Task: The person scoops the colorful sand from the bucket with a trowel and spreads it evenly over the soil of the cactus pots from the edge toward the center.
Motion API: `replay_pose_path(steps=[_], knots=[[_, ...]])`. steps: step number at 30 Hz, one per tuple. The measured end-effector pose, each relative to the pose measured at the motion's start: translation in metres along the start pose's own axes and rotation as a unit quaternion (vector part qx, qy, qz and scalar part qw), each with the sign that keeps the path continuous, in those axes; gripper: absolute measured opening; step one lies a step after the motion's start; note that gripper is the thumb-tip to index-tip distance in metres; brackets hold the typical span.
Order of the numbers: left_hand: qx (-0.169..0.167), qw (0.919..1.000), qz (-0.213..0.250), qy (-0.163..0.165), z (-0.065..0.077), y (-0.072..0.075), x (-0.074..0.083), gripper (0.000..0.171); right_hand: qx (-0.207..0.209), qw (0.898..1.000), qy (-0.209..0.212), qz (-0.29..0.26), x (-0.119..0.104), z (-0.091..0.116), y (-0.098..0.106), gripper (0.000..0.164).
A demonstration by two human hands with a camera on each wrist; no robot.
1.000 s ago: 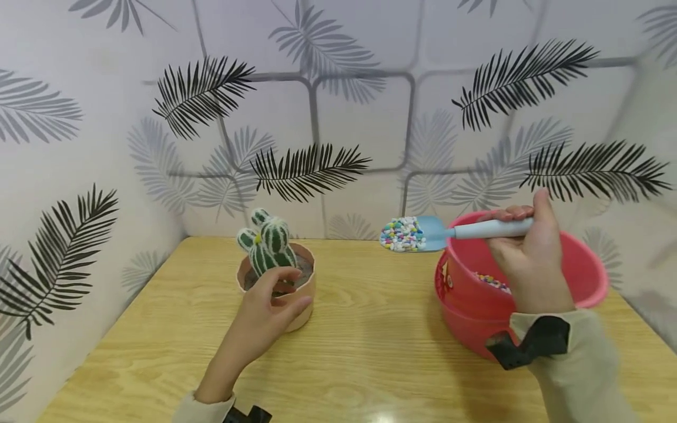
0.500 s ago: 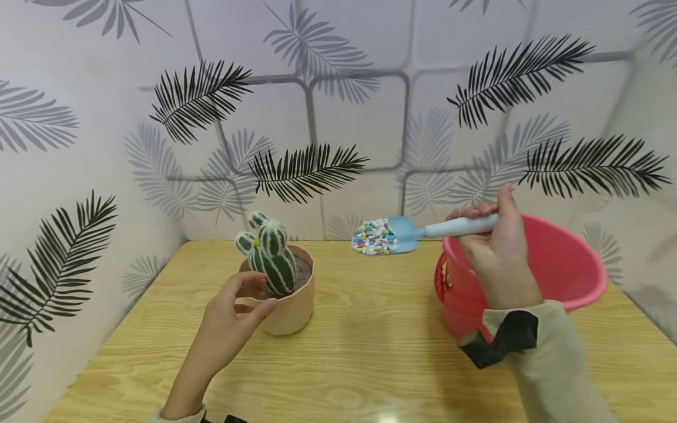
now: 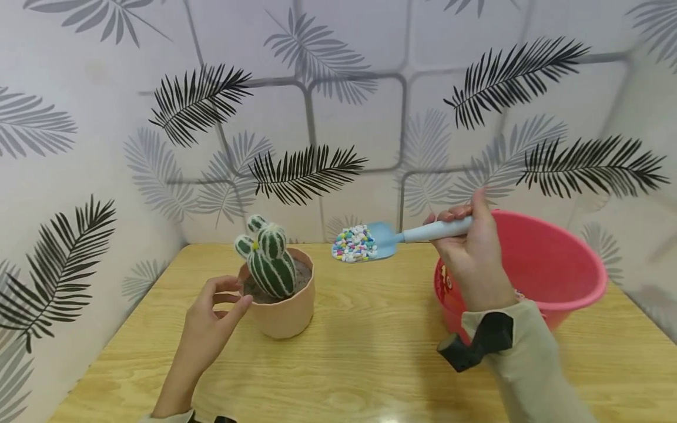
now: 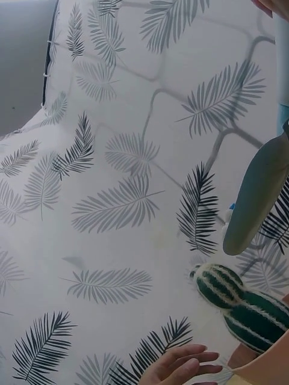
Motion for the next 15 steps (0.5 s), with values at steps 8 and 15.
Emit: replay_pose_path(steps=[8, 15], knots=[[0.007, 0.9996, -0.010, 0.027, -0.006, 0.004, -0.020, 0.041, 0.026, 1.000, 0.002, 0.006, 0.012, -0.004, 0.001, 0.048], [0.005, 0.9989, 0.011, 0.045, -0.013, 0.003, -0.035, 0.044, 0.040, 0.999, 0.003, 0.011, 0.018, -0.011, 0.002, 0.051]])
Point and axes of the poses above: each hand's wrist, its own z-axis away from the middle knuckle, its own y-axis out of the back of the hand, x = y × z, the point moved 3 cm from there along -z, towards the middle knuckle, and after that the axes turned 14 degrees about -y, right-handed, at the moved point
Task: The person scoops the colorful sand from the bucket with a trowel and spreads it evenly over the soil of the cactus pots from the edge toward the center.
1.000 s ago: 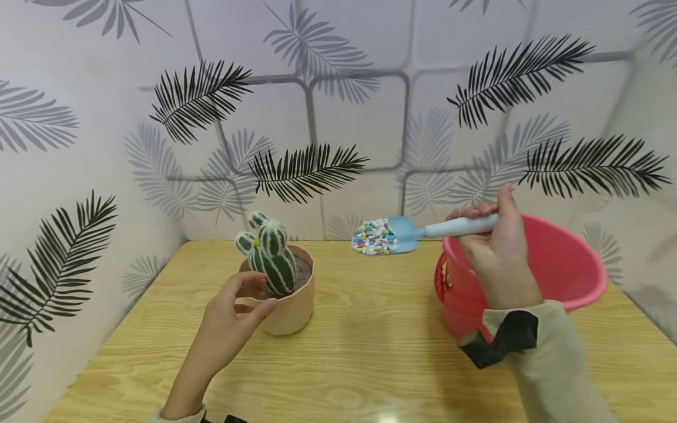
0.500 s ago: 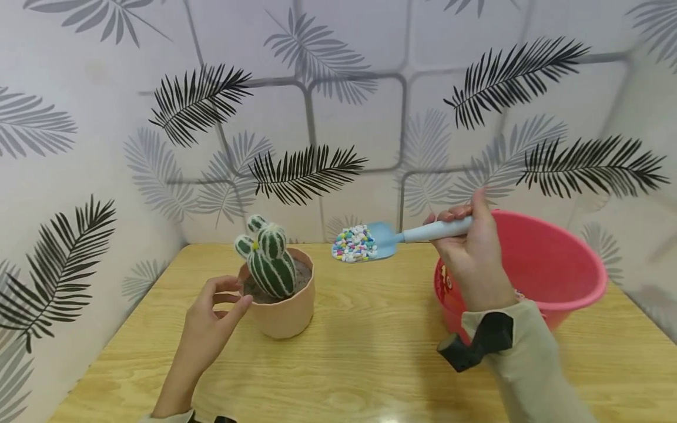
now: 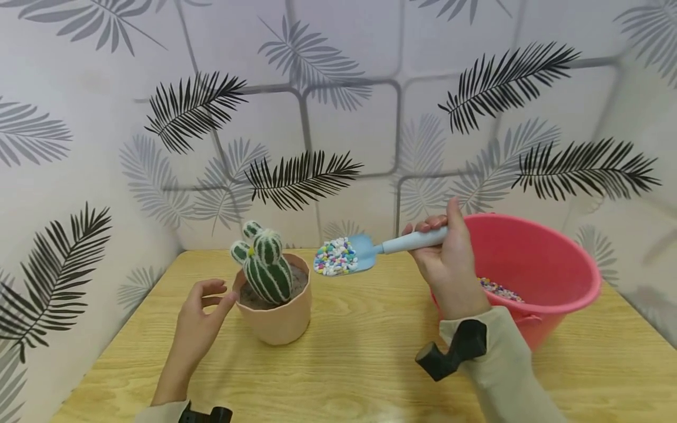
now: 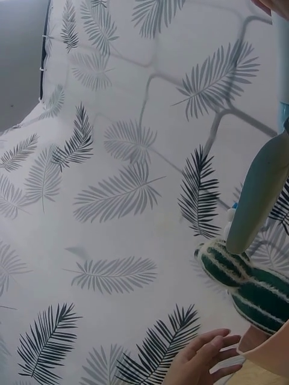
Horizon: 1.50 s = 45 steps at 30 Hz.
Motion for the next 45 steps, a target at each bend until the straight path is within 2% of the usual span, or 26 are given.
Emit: replay_pose_path(steps=[6, 10, 16, 22, 30, 39, 45], knots=[[-0.016, 0.9992, 0.031, 0.020, -0.004, -0.005, -0.013, 0.044, 0.007, 1.000, -0.001, 0.005, 0.009, -0.006, 0.008, 0.052], [-0.016, 0.9987, 0.040, 0.026, -0.006, -0.004, -0.020, 0.045, 0.005, 1.000, 0.006, 0.020, 0.014, -0.010, 0.011, 0.053], [-0.036, 0.9961, 0.080, 0.013, -0.019, -0.008, -0.028, 0.051, 0.004, 0.999, 0.029, 0.046, 0.018, -0.014, 0.013, 0.052], [-0.063, 0.9894, 0.131, 0.013, -0.027, -0.019, -0.034, 0.053, 0.009, 0.999, 0.030, 0.040, 0.025, -0.023, 0.020, 0.051], [-0.063, 0.9880, 0.140, 0.019, -0.026, -0.020, -0.035, 0.046, 0.019, 0.997, 0.043, 0.060, 0.033, -0.031, 0.029, 0.050], [-0.100, 0.9890, 0.109, 0.000, -0.020, -0.011, -0.029, 0.048, 0.026, 0.997, 0.043, 0.058, 0.039, -0.035, 0.035, 0.048], [-0.141, 0.9767, 0.161, -0.016, -0.016, -0.008, -0.033, 0.061, 0.031, 0.997, 0.049, 0.058, 0.042, -0.037, 0.040, 0.047]])
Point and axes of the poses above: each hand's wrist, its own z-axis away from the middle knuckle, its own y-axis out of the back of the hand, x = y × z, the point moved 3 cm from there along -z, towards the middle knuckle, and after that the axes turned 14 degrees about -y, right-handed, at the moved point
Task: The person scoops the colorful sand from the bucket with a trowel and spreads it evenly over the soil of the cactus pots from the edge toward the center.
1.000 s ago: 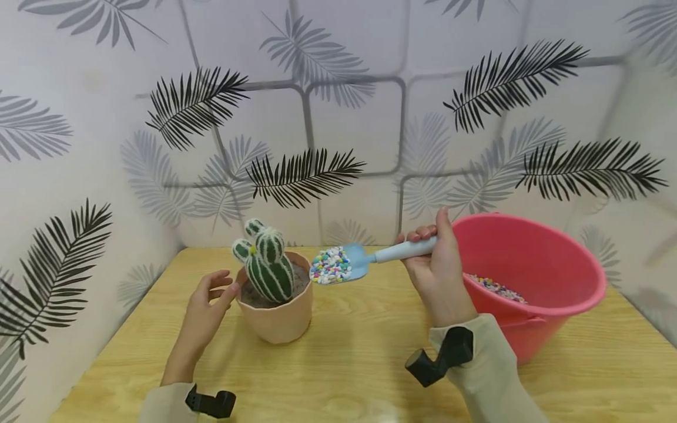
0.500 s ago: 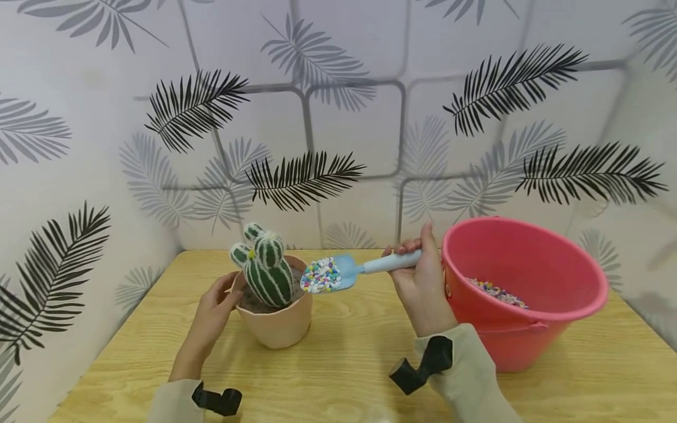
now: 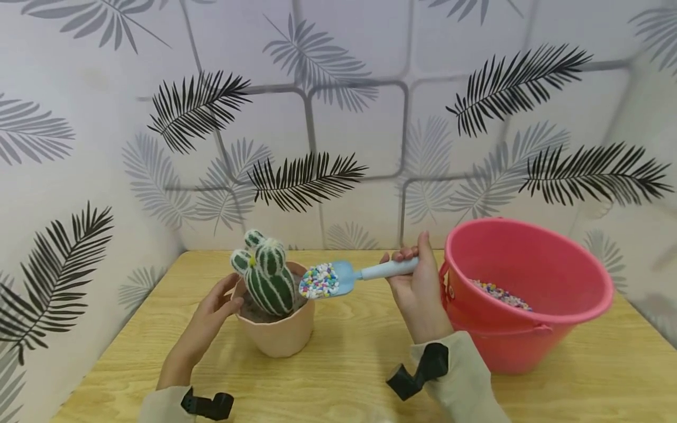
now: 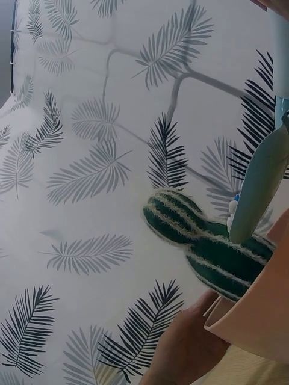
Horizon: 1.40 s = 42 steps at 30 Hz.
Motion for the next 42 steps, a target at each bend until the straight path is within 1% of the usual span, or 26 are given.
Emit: replay_pose_path(steps=[4, 8, 12, 21, 25, 37, 42], knots=[[-0.026, 0.9995, 0.013, -0.011, 0.003, 0.000, -0.002, 0.071, 0.000, 1.000, 0.001, -0.003, 0.003, -0.002, 0.003, 0.047], [-0.044, 0.9986, 0.008, -0.027, 0.003, -0.001, -0.006, 0.087, 0.001, 1.000, 0.002, -0.003, 0.005, -0.003, 0.006, 0.048], [-0.052, 0.9981, -0.005, -0.034, 0.001, -0.003, -0.007, 0.096, -0.002, 1.000, 0.003, 0.002, 0.006, -0.004, 0.007, 0.048], [-0.055, 0.9976, -0.030, -0.029, 0.000, -0.004, -0.003, 0.098, -0.007, 1.000, 0.011, 0.025, 0.008, -0.005, 0.006, 0.047], [-0.056, 0.9975, -0.035, -0.025, 0.001, -0.002, -0.003, 0.098, -0.006, 0.999, 0.018, 0.038, 0.009, -0.006, 0.005, 0.046], [-0.065, 0.9966, -0.045, -0.024, 0.001, -0.001, -0.002, 0.098, -0.026, 0.996, 0.042, 0.070, 0.012, -0.007, 0.002, 0.045], [-0.066, 0.9961, -0.052, -0.025, 0.000, 0.001, -0.001, 0.098, -0.027, 0.996, 0.043, 0.078, 0.013, -0.007, 0.001, 0.044]])
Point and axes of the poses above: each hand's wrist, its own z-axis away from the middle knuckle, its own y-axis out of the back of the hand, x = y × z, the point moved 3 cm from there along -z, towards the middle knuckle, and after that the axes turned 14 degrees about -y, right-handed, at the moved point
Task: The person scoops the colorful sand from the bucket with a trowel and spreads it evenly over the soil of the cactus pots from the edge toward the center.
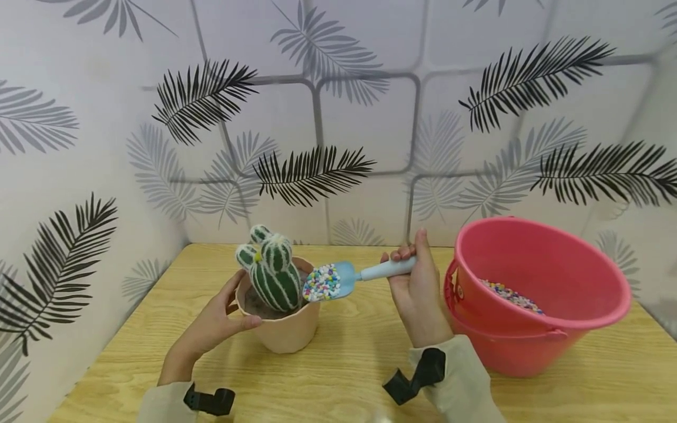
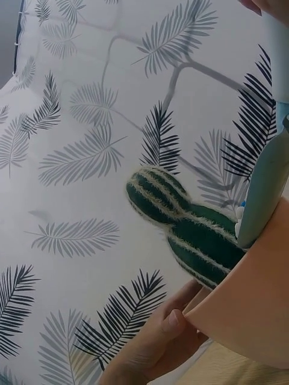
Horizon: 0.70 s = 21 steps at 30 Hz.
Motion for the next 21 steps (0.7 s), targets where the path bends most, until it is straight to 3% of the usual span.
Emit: replay_pose_path(steps=[13, 21], knots=[[-0.010, 0.9999, -0.007, 0.001, 0.001, 0.001, 0.003, 0.098, -0.018, 1.000, -0.001, 0.011, 0.001, 0.003, -0.005, 0.039], [-0.012, 0.9998, -0.014, -0.005, 0.001, 0.001, 0.003, 0.097, -0.028, 0.999, 0.023, 0.040, 0.000, 0.006, -0.011, 0.041]])
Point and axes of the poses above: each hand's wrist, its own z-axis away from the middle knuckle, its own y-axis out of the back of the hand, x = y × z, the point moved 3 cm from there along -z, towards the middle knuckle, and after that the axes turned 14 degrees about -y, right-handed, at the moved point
